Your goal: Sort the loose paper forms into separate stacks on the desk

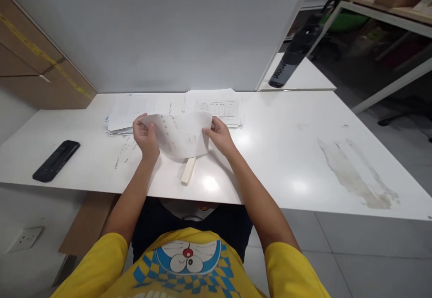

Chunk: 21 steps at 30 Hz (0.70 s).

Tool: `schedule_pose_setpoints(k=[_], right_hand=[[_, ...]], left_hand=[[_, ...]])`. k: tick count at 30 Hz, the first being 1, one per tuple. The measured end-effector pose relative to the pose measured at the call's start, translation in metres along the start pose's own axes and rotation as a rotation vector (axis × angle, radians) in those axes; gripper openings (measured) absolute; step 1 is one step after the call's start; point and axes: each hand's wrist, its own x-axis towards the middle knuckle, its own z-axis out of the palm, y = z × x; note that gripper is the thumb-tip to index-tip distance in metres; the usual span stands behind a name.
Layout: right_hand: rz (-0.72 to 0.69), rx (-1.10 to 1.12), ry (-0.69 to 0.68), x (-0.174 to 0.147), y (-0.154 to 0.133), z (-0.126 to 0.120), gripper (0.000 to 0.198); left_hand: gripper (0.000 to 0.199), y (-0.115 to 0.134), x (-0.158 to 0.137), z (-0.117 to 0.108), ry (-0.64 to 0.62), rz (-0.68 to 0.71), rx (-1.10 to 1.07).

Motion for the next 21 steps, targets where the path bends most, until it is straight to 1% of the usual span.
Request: schedule_pose_setpoints(k=[1,3,5,6,7,9,11,12,13,14,17,18,19,20,21], right_hand=[[0.003,-0.025,0.017,-0.005,-0.004,0.0,0.043],[-0.018,-0.102,0.11,-0.027,-0.018,-0.004,0.036],[-0.015,-0.176,0.198,-0.062,-0.038,-0.009,0.033],[0.025,-0.196,0.205,-0.084,-0.049,-0.012,0.032],[0.084,-0.205,0.187,-0.106,-0.06,-0.014,0.03],[0.276,-0.206,0.062,-0.145,-0.075,-0.016,0.026],[0.474,-0.182,-0.048,-0.173,-0.077,-0.016,0.025],[0.555,-0.17,-0.082,-0.182,-0.072,-0.016,0.026],[0.617,-0.16,-0.09,-0.188,-0.064,-0.018,0.027],[0.661,-0.153,-0.079,-0.192,-0.054,-0.02,0.027],[0.714,-0.189,0.049,-0.199,-0.03,-0.032,0.026],[0.72,-0.213,0.081,-0.202,-0.026,-0.036,0.026],[0.721,-0.235,0.105,-0.205,-0.024,-0.039,0.025],[0.72,-0.251,0.127,-0.207,-0.025,-0.041,0.025],[0.718,-0.254,0.149,-0.209,-0.026,-0.041,0.026]], left_hand=[[0.054,0.008,0.0,-0.002,0.004,0.013,-0.011],[0.052,0.028,-0.003,-0.011,-0.014,0.055,-0.033],[0.048,0.05,-0.011,-0.024,-0.023,0.118,-0.061],[0.045,0.06,-0.016,-0.033,-0.016,0.139,-0.081],[0.043,0.068,-0.022,-0.042,-0.006,0.138,-0.104],[0.038,0.073,-0.034,-0.06,0.009,0.084,-0.151],[0.033,0.064,-0.046,-0.073,-0.016,0.031,-0.17],[0.031,0.055,-0.051,-0.077,-0.07,0.026,-0.152],[0.03,0.046,-0.055,-0.078,-0.175,0.033,-0.109],[0.03,0.036,-0.058,-0.077,-0.327,0.054,-0.046],[0.034,0.018,-0.063,-0.061,-0.918,0.134,0.203],[0.036,0.016,-0.064,-0.054,-1.081,0.151,0.273],[0.038,0.016,-0.064,-0.047,-1.2,0.156,0.329],[0.04,0.017,-0.065,-0.042,-1.275,0.145,0.372],[0.041,0.019,-0.066,-0.038,-1.311,0.126,0.401]])
